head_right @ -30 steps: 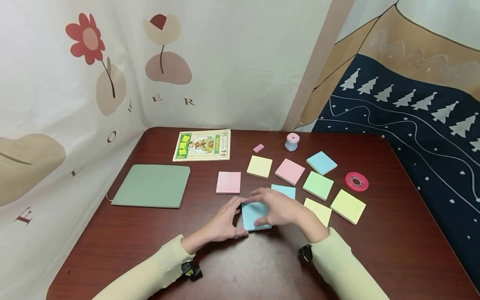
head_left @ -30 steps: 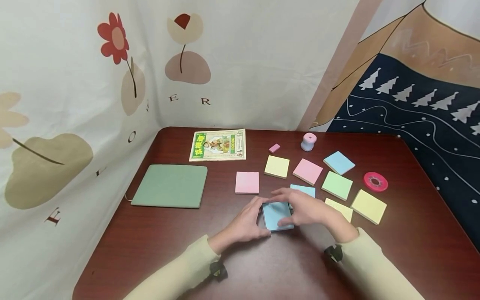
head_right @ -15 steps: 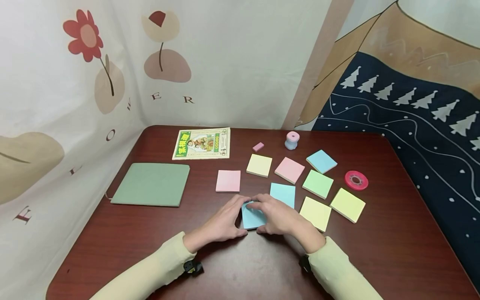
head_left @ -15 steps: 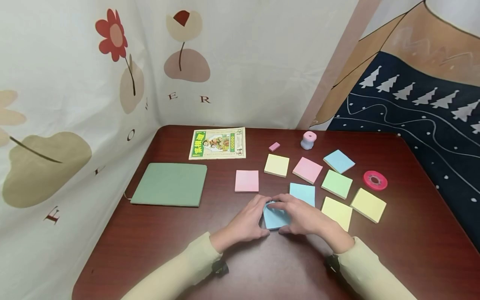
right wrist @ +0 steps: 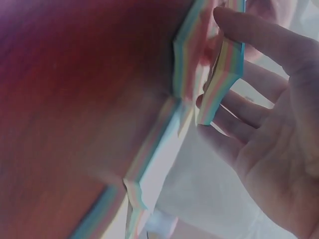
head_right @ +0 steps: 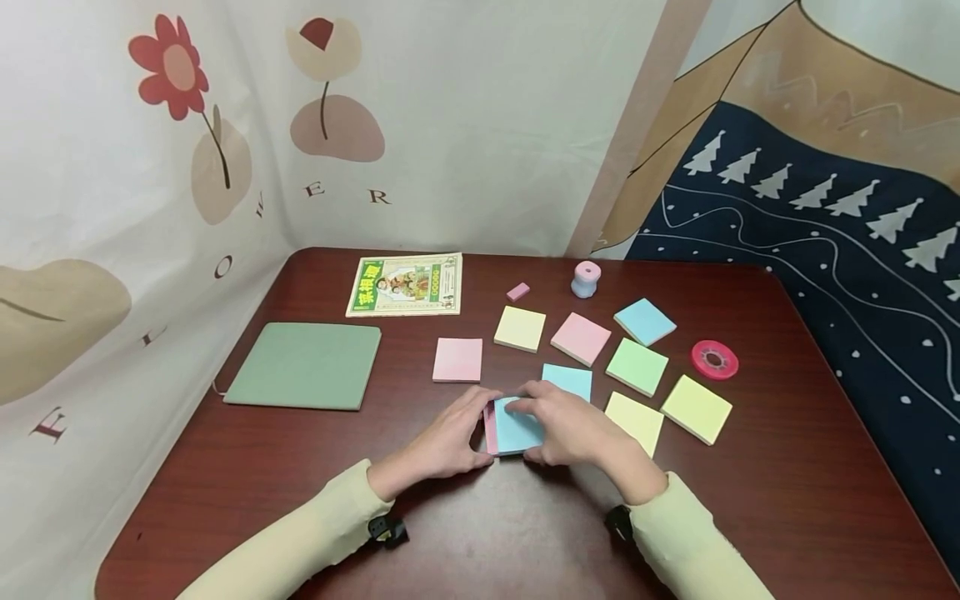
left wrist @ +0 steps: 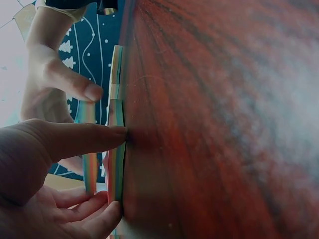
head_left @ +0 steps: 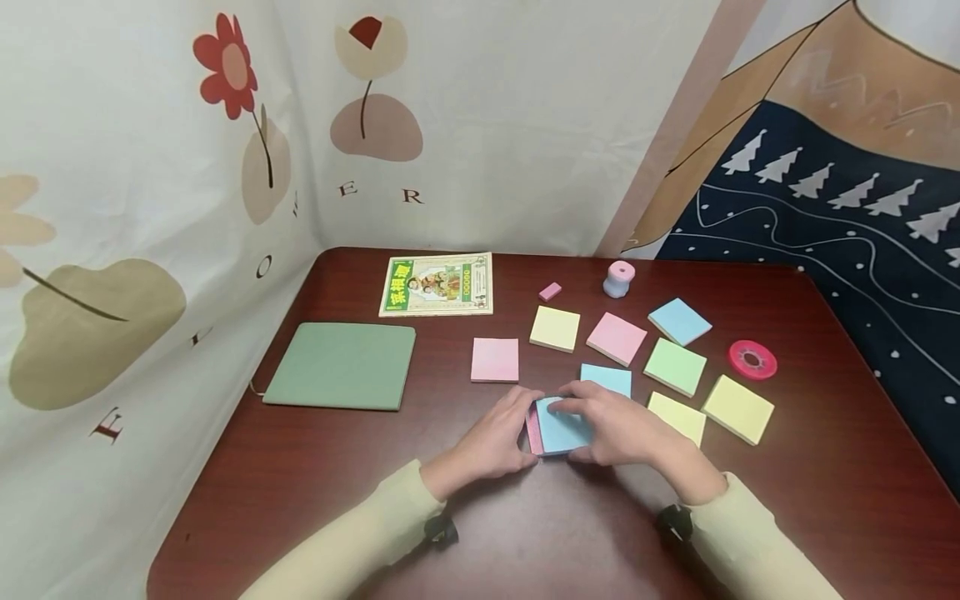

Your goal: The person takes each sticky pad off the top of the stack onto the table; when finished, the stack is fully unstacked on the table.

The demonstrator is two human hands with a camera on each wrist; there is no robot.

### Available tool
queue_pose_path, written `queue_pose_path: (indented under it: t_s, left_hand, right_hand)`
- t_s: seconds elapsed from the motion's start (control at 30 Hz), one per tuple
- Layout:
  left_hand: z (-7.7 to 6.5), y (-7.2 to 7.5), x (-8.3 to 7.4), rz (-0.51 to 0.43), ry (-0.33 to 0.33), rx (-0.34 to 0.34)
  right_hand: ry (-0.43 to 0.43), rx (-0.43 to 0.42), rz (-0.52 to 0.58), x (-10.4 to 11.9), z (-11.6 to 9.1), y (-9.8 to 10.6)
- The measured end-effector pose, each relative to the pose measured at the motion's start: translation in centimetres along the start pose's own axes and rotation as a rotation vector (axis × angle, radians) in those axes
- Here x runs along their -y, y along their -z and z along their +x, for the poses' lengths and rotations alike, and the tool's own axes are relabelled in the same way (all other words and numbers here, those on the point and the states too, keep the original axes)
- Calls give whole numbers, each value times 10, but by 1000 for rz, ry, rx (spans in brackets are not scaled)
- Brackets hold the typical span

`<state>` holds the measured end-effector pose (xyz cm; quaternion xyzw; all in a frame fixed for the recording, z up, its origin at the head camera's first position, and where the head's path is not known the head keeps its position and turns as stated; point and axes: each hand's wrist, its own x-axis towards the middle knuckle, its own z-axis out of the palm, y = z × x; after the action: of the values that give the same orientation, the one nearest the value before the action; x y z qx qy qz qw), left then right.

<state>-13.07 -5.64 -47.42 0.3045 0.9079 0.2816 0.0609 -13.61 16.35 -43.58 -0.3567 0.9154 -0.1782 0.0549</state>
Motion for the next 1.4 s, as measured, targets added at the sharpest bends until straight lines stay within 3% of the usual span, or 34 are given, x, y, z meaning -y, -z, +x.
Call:
queue_pose_path:
  t_s: [0.3, 0.57, 1.07, 1.4]
  left_hand:
    - [0, 0, -1, -3, -5, -15]
    - [-1, 2, -2, 2, -8, -15]
    - [-2, 1, -4, -3, -1, 0]
    - [-1, 1, -3, 3, -11, -4]
  right_hand:
    - [-105, -80, 19, -8, -38, 18]
    - [-143, -66, 20, 0, -68, 5]
    - [-128, -100, -87, 5, -81, -12]
    - [-94, -104, -96, 5, -83, -15]
